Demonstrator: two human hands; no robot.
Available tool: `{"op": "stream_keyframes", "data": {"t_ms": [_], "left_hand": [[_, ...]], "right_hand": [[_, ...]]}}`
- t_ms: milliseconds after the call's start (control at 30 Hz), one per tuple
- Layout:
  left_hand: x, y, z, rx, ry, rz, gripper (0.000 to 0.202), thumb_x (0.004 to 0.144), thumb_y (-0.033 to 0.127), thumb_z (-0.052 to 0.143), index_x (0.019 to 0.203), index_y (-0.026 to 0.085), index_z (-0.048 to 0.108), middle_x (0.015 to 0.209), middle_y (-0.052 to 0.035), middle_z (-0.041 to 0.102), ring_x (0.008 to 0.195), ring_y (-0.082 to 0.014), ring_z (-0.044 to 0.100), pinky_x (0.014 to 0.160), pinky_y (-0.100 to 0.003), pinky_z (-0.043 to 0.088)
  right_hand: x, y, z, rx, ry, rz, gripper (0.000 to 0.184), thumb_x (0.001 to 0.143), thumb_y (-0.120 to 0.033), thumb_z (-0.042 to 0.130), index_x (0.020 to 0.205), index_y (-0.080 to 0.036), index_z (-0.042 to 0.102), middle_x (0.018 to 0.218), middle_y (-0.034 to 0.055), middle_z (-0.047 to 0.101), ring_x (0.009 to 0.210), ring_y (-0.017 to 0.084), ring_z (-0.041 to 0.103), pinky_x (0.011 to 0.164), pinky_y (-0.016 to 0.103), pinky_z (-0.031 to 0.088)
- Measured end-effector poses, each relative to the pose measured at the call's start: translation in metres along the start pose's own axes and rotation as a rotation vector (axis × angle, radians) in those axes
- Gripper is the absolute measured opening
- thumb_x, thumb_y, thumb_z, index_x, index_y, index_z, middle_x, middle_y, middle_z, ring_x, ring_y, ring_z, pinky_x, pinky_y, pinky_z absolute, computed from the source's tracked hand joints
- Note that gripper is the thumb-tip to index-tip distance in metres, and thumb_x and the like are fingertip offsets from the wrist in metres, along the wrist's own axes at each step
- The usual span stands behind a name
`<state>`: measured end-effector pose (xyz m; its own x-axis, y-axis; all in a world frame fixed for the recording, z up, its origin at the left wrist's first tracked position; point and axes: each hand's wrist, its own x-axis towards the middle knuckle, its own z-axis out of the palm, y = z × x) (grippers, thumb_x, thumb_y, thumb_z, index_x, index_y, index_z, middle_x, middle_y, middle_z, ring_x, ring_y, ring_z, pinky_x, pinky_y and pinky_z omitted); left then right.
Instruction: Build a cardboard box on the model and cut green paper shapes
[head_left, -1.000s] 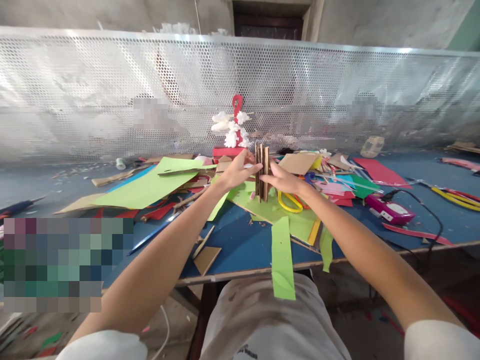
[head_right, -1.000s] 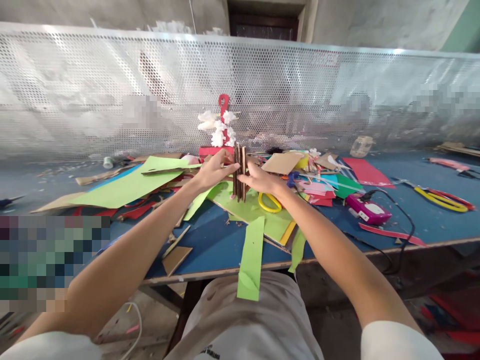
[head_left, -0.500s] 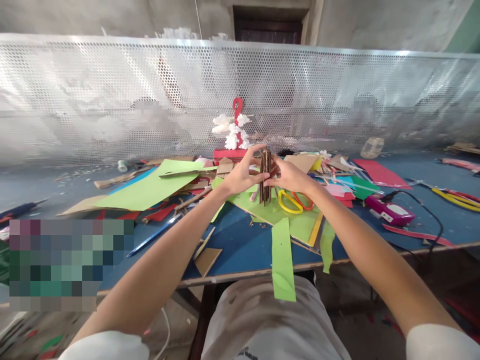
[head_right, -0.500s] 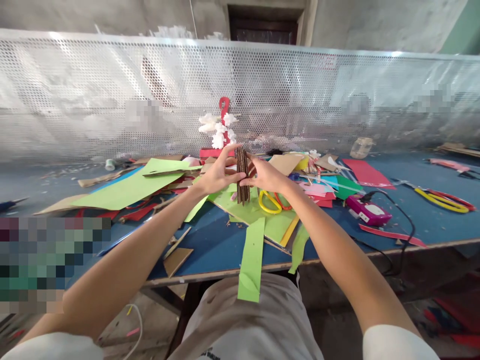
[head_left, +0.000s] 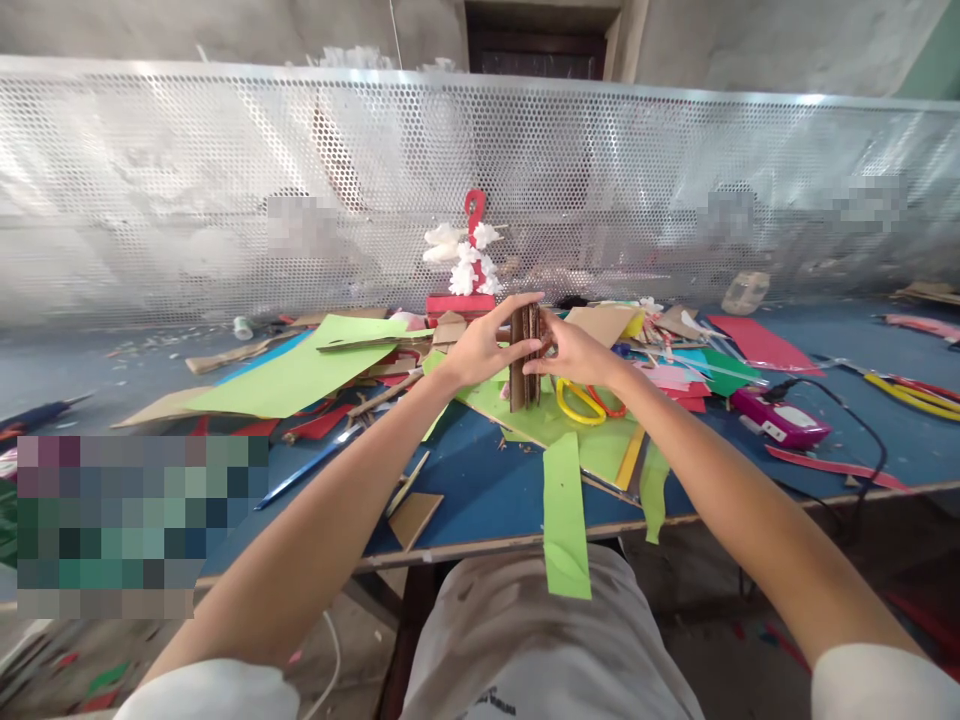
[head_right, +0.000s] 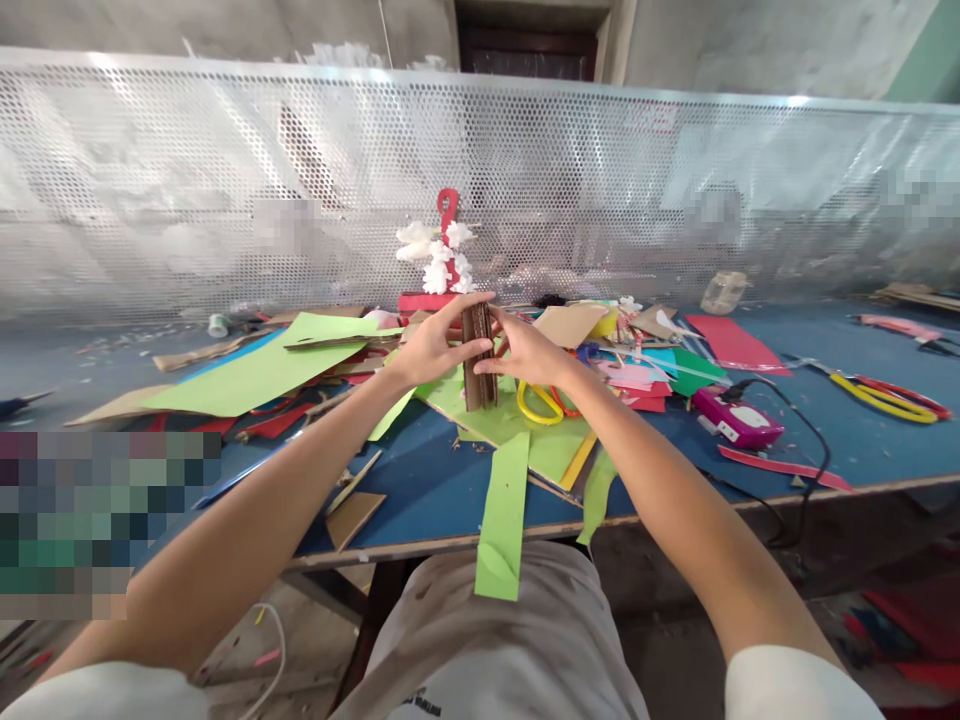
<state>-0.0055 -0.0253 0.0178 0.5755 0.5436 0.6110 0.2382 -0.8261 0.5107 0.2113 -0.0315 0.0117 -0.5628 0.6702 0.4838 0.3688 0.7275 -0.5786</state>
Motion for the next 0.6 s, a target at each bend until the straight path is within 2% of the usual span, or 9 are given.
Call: {"op": "stream_keyframes", "data": {"t_ms": [133,233,300,367,433,500,533,600], "left_hand": [[0.000,0.001,0.001,0.065,0.016,0.034,0.069,0.102,0.040,0.062,0.165,0.028,0.040,0.163,-0.0117,0.053,0.137,-0.0307,0.063,0.116,-0.051,0.054],[0.001,-0.003,0.000,0.121,0.045,0.051,0.079,0.102,0.044,0.062,0.172,0.031,0.027,0.170,-0.0127,0.045,0.143,-0.0343,0.059,0.117,-0.053,0.052],[0.001,-0.008,0.001,0.169,0.084,0.051,0.091,0.100,0.049,0.067,0.174,0.031,0.019,0.168,-0.0153,0.047,0.140,-0.0356,0.060,0.116,-0.053,0.052],[0.002,-0.016,0.003,0.217,0.121,0.033,0.097,0.097,0.053,0.071,0.174,0.026,0.019,0.154,-0.0178,0.061,0.131,-0.0358,0.065,0.112,-0.052,0.053],[0.002,-0.021,0.006,0.250,0.131,-0.018,0.087,0.101,0.054,0.065,0.171,0.019,0.027,0.129,-0.0161,0.073,0.114,-0.0329,0.072,0.104,-0.050,0.056],[0.002,-0.023,0.010,0.252,0.128,-0.041,0.074,0.107,0.053,0.054,0.167,0.013,0.035,0.114,-0.0140,0.076,0.105,-0.0304,0.074,0.100,-0.048,0.057],[0.002,-0.022,0.011,0.245,0.131,-0.028,0.069,0.109,0.053,0.048,0.164,0.012,0.040,0.114,-0.0148,0.076,0.107,-0.0303,0.073,0.101,-0.047,0.056],[0.002,-0.020,0.011,0.221,0.135,0.027,0.063,0.112,0.053,0.038,0.157,0.011,0.049,0.128,-0.0186,0.073,0.122,-0.0314,0.069,0.109,-0.048,0.052]], "right_hand": [[-0.002,-0.001,-0.002,0.085,0.030,0.019,0.093,0.087,-0.037,0.082,0.166,-0.024,0.035,0.140,0.0141,0.068,0.124,0.033,0.069,0.106,0.054,0.061],[-0.005,-0.002,-0.005,0.137,0.038,0.048,0.103,0.092,-0.034,0.076,0.175,-0.033,0.014,0.139,0.0094,0.071,0.124,0.032,0.070,0.103,0.056,0.064],[-0.006,-0.003,-0.007,0.133,0.034,0.014,0.105,0.094,-0.035,0.075,0.176,-0.038,0.010,0.145,0.0072,0.068,0.125,0.032,0.070,0.105,0.058,0.063],[-0.006,-0.002,-0.008,0.101,0.038,-0.037,0.101,0.094,-0.038,0.076,0.175,-0.041,0.016,0.151,0.0051,0.065,0.127,0.033,0.070,0.109,0.059,0.061],[-0.005,0.000,-0.007,0.078,0.045,-0.063,0.093,0.094,-0.039,0.075,0.173,-0.042,0.025,0.155,0.0045,0.062,0.126,0.033,0.070,0.108,0.059,0.062],[-0.004,0.002,-0.003,0.073,0.053,-0.070,0.086,0.095,-0.039,0.073,0.171,-0.040,0.032,0.159,0.0055,0.058,0.126,0.034,0.070,0.104,0.058,0.064],[-0.003,0.003,-0.001,0.072,0.059,-0.079,0.084,0.095,-0.039,0.073,0.169,-0.040,0.034,0.162,0.0062,0.055,0.127,0.034,0.070,0.104,0.058,0.064],[-0.001,0.004,0.003,0.071,0.076,-0.106,0.081,0.093,-0.041,0.076,0.166,-0.038,0.039,0.167,0.0070,0.050,0.130,0.034,0.068,0.108,0.059,0.062]]}}
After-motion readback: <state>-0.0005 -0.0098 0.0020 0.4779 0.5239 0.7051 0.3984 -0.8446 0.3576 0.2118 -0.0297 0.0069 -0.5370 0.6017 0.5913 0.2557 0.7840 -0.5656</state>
